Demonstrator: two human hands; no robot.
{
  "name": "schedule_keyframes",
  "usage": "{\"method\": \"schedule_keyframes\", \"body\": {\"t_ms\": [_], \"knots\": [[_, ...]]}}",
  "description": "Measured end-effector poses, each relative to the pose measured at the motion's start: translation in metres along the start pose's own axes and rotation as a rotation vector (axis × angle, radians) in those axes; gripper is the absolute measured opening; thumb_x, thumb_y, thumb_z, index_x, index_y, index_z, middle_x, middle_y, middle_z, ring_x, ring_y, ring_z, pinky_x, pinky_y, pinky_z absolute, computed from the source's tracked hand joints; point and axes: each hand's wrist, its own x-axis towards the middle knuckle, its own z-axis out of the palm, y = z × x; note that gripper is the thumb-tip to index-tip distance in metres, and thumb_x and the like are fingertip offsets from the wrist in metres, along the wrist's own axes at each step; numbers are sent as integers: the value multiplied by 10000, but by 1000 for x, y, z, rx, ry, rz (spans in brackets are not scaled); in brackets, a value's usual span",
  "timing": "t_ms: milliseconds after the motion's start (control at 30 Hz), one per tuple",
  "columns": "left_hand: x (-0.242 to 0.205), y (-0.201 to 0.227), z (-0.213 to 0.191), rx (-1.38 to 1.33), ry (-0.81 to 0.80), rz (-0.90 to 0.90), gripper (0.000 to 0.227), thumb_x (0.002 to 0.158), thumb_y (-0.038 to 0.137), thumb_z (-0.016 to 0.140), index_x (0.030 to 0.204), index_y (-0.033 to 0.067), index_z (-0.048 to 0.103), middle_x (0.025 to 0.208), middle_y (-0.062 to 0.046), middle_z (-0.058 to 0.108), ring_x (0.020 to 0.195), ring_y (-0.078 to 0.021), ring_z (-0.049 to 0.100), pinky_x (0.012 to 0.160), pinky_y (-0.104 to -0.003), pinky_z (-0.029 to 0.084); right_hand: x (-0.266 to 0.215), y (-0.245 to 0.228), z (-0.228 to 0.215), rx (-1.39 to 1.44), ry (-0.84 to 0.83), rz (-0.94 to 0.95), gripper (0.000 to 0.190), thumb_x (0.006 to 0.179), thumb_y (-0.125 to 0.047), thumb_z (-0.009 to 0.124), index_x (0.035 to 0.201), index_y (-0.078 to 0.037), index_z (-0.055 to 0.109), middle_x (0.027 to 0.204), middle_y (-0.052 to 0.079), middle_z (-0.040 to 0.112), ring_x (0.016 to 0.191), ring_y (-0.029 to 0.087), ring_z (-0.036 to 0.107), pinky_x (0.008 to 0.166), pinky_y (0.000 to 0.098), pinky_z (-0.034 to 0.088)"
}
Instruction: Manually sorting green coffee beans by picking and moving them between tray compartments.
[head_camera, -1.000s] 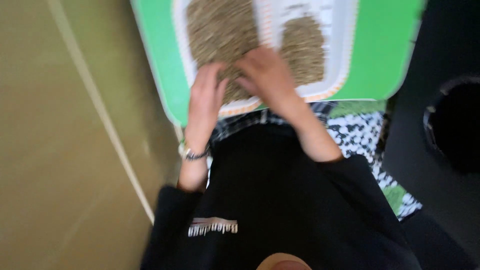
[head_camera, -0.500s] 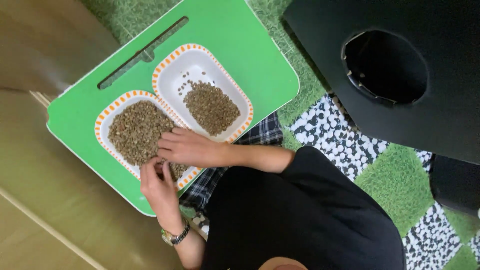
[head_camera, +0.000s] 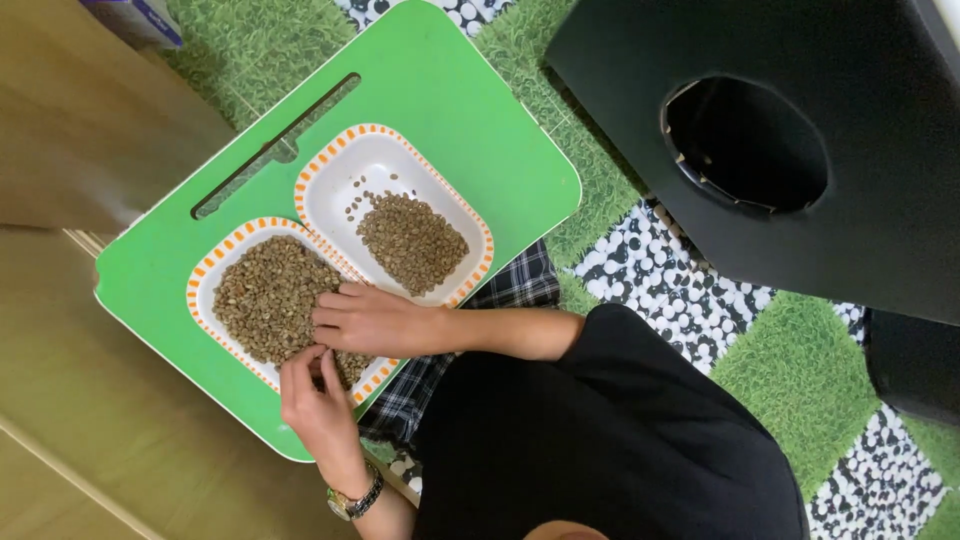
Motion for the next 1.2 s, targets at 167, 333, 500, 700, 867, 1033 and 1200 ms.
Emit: {"method": "schedule_keyframes", "body": {"t_ms": [167, 333, 500, 700, 867, 1033, 1200], "knots": [[-2, -2, -1, 7, 5, 16, 126, 955, -85, 700, 1078, -78, 675, 1009, -156, 666, 758, -236, 587, 688, -350, 503, -1, 0, -1, 45, 16, 7, 149, 848, -150, 659, 994, -120, 650, 1009, 31, 601, 1009, 192, 519, 868, 323, 408], [-2, -5, 2, 16, 28, 24, 116, 959, -85, 718, 1073, -78, 695, 971, -142, 672, 713, -213, 566, 651, -331, 488, -3, 4, -2, 121, 9, 15, 129, 862, -166, 644, 979, -110, 642, 1014, 40, 595, 1001, 204, 513, 883, 334, 406], [-3, -7, 2, 12, 48, 16, 102, 955, -82, 729, 1053, -73, 700, 955, -142, 674, 719, -215, 581, 659, -328, 500, -6, 4, 2, 191, 34, 55, 165, 890, -234, 713, 980, -101, 676, 952, 19, 600, 966, 187, 518, 850, 326, 414], [-3, -8, 2, 34, 37, 42, 132, 938, -92, 733, 1062, -61, 701, 1002, -143, 692, 768, -219, 611, 689, -329, 519, -7, 7, -11, 295, 90, 89, 153, 918, -259, 699, 959, -116, 663, 960, 22, 601, 966, 195, 535, 895, 335, 431], [-3, -13, 5, 26, 36, 24, 132, 949, -93, 733, 1074, -77, 698, 986, -150, 682, 740, -219, 600, 670, -331, 511, -8, 9, -14, 334, 115, 102, 157, 911, -259, 707, 957, -112, 680, 946, 14, 602, 937, 194, 539, 899, 334, 449], [1, -17, 3, -10, 32, 15, 161, 940, -103, 733, 1094, -80, 694, 1005, -156, 687, 780, -220, 609, 700, -325, 526, -9, 13, 7, 364, 149, 92, 143, 940, -273, 686, 945, -132, 712, 895, -1, 619, 870, 163, 533, 841, 312, 455], [-1, -10, -5, 4, 20, 0, 173, 924, -91, 764, 1070, -83, 672, 972, -141, 661, 759, -214, 588, 698, -330, 511, -7, 2, -5, 444, 105, 83, 106, 977, -183, 634, 1022, -101, 685, 969, 15, 626, 932, 186, 550, 870, 336, 497]]}}
